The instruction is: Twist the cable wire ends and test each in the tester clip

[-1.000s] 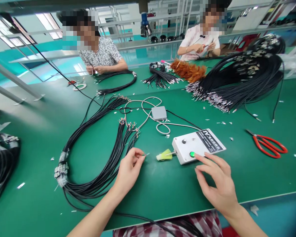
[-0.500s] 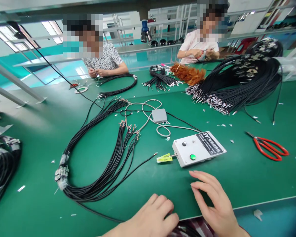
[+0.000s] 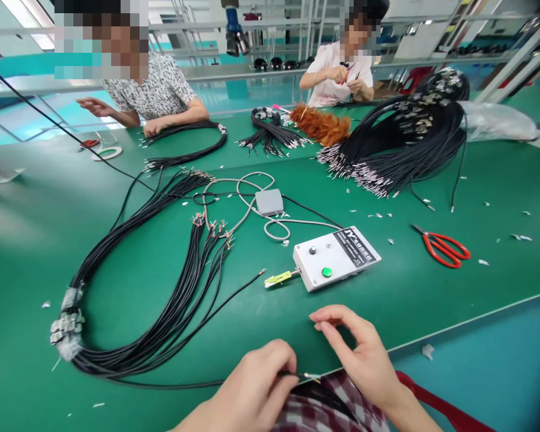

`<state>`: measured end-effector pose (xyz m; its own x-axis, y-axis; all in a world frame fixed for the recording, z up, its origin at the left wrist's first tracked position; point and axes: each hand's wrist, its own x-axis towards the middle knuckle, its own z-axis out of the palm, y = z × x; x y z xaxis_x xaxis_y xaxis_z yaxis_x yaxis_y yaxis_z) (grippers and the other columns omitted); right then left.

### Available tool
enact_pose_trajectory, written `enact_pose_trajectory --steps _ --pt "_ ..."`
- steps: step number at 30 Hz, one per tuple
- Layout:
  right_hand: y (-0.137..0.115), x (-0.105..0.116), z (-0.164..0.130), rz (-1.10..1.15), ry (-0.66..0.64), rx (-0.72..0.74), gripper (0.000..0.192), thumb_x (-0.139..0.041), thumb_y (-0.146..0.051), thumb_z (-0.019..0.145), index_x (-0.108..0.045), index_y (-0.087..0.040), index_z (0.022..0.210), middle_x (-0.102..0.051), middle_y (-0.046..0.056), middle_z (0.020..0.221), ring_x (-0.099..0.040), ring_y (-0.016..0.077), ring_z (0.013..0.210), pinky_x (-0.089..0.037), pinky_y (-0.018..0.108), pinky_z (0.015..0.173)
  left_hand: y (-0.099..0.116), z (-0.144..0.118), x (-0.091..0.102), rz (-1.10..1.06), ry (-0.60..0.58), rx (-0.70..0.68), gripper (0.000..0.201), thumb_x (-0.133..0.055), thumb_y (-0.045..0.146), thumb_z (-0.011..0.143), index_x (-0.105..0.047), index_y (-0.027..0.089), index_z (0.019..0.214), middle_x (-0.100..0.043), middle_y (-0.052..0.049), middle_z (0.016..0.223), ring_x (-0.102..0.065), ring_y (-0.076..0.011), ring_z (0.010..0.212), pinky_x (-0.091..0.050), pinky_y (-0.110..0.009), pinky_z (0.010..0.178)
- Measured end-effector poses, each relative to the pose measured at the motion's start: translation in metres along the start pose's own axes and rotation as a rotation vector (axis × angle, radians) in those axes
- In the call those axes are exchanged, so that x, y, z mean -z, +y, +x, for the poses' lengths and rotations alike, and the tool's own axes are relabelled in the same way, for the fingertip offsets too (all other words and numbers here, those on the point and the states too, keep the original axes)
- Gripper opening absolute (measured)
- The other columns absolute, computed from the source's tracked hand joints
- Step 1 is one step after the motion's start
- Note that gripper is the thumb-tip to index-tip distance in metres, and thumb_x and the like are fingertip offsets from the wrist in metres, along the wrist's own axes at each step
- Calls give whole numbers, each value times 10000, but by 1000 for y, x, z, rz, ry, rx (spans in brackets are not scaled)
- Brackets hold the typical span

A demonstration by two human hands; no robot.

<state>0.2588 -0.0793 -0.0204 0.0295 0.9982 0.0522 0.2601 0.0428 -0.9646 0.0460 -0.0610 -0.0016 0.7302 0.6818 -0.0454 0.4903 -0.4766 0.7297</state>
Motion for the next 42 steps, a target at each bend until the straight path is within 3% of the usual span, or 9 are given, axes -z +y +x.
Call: enact_pose_trajectory --steps 4,8,15,20,23,27,31,42 --pt "-10 -7 -1 323 -165 -183 210 -582 -393 924 -643 -193 908 -673 28 773 -630 142 702 -514 270 693 2 2 13 -155 124 136 134 -481 165 924 -453 228 809 -531 30 718 -467 -124 606 -393 -209 556" --pt "-15 -15 2 463 -186 -248 247 -691 -423 841 -637 -182 844 -632 6 721 -593 122 647 -487 260 661 2 4 13 -178 170 74 84 -471 179 940 -531 224 901 -595 -6 801 -530 -135 658 -438 -220 608" --pt "-21 -15 13 561 -242 -253 291 -698 -463 823 -639 -179 816 -635 10 699 -591 124 636 -489 259 645 1 9 11 -177 288 -34 170 -459 147 958 -603 236 944 -678 -12 807 -625 -135 689 -466 -205 645" --pt "-18 -24 16 661 -233 -296 311 -749 -462 776 -631 -174 780 -625 3 680 -577 119 626 -471 248 630 3 9 10 -279 261 21 197 -433 199 974 -621 233 927 -678 -9 780 -622 -132 666 -463 -206 639" --pt "-14 -33 13 736 -214 -338 323 -760 -465 767 -614 -176 769 -598 -16 633 -531 105 587 -440 240 614 6 7 9 -412 258 144 247 -430 281 981 -621 213 839 -628 -4 673 -575 -132 605 -440 -213 589" --pt "-15 -42 10 741 -209 -362 348 -773 -480 750 -605 -178 790 -582 -25 613 -505 104 578 -421 245 617 5 7 6 -674 256 325 319 -478 459 946 -606 190 833 -578 7 608 -393 -87 440 -286 -200 410" --pt "-18 -44 12 745 -169 -401 359 -757 -503 760 -621 -175 814 -594 -19 631 -506 105 590 -401 244 620 2 8 3 -855 274 431 409 -533 576 884 -587 171 869 -573 11 614 -325 -53 409 -216 -191 400" --pt "-23 -47 22 895 -152 -466 312 -802 -424 729 -648 -164 806 -609 -22 624 -497 92 588 -375 228 617 5 11 7 -858 258 398 467 -519 622 871 -562 156 865 -565 11 613 -301 -44 406 -196 -198 401"
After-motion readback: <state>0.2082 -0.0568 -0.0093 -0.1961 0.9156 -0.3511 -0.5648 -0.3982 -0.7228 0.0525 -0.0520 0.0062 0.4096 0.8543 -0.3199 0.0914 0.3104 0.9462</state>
